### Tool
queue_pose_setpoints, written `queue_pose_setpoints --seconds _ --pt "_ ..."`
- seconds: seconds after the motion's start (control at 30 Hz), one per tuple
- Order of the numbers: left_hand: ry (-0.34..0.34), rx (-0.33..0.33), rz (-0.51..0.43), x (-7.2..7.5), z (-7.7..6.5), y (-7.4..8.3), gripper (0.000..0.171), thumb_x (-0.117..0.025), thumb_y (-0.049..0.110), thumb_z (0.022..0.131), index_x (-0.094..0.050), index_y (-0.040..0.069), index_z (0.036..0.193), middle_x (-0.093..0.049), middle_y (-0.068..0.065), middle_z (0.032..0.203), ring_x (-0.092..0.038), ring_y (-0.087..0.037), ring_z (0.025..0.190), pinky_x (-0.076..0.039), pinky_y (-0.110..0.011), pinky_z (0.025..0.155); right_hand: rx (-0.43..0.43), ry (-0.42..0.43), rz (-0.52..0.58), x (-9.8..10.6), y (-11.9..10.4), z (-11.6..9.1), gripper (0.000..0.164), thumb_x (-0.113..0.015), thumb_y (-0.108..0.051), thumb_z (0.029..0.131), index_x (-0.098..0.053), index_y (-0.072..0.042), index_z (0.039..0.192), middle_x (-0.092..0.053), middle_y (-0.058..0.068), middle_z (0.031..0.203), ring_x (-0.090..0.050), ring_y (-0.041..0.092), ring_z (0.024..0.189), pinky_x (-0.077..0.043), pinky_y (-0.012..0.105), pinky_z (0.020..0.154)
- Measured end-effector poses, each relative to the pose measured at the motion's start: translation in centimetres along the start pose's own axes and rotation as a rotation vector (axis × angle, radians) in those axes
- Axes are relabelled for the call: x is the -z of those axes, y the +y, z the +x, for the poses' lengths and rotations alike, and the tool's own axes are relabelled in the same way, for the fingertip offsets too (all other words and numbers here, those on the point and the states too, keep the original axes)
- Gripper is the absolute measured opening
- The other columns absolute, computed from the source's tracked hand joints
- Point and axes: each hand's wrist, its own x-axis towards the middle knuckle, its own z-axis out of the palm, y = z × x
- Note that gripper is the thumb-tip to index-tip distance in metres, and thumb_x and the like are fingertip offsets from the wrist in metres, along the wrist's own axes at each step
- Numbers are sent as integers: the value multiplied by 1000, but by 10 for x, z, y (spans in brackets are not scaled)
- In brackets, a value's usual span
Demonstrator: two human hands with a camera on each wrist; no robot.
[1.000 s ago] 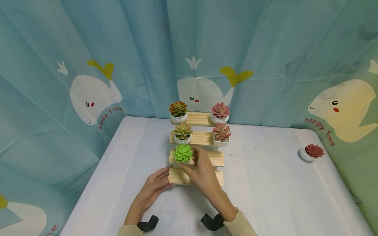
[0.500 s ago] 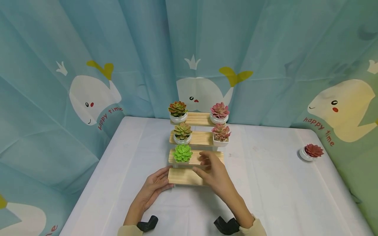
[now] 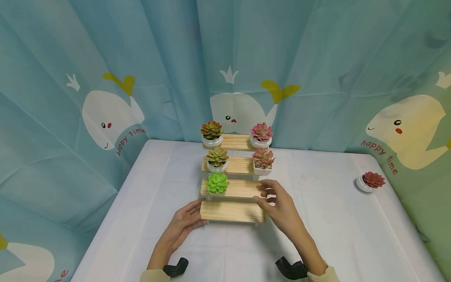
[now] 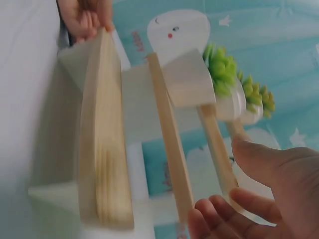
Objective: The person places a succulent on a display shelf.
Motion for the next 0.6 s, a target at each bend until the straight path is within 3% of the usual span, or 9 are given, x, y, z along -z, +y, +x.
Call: queue_pose_setpoints --seconds 0.2,0.33,0.47,0.6 --pt "-1 0 4 0 0 0 75 -61 6 103 -18 -5 164 -17 -28 171 -53 -14 138 -58 -30 105 -15 56 -78 21 11 1 53 -77 -22 97 -54 -3 141 -66 14 133 -66 27 112 -61 48 94" --pt "0 1 7 0 0 0 74 -61 7 103 -19 -4 164 -18 -28 171 -53 -15 138 -58 -30 105 -39 87 -115 33 16 2 53 -75 -23 98 -53 -3 142 -66 16 133 -67 29 114 -60 46 95" --pt "2 1 4 0 1 0 74 -60 6 103 -19 -4 163 -18 -28 171 -52 -16 139 -58 -30 106 -52 134 -132 44 21 2 54 -74 -24 99 -53 -2 143 -65 17 134 -67 31 115 -60 38 94" --pt "4 2 3 0 1 0 74 -60 5 103 -19 -5 163 -18 -27 171 -50 -18 141 -57 -31 107 -49 234 -122 53 28 0 55 -73 -22 100 -50 -3 146 -63 16 135 -64 29 117 -54 18 90"
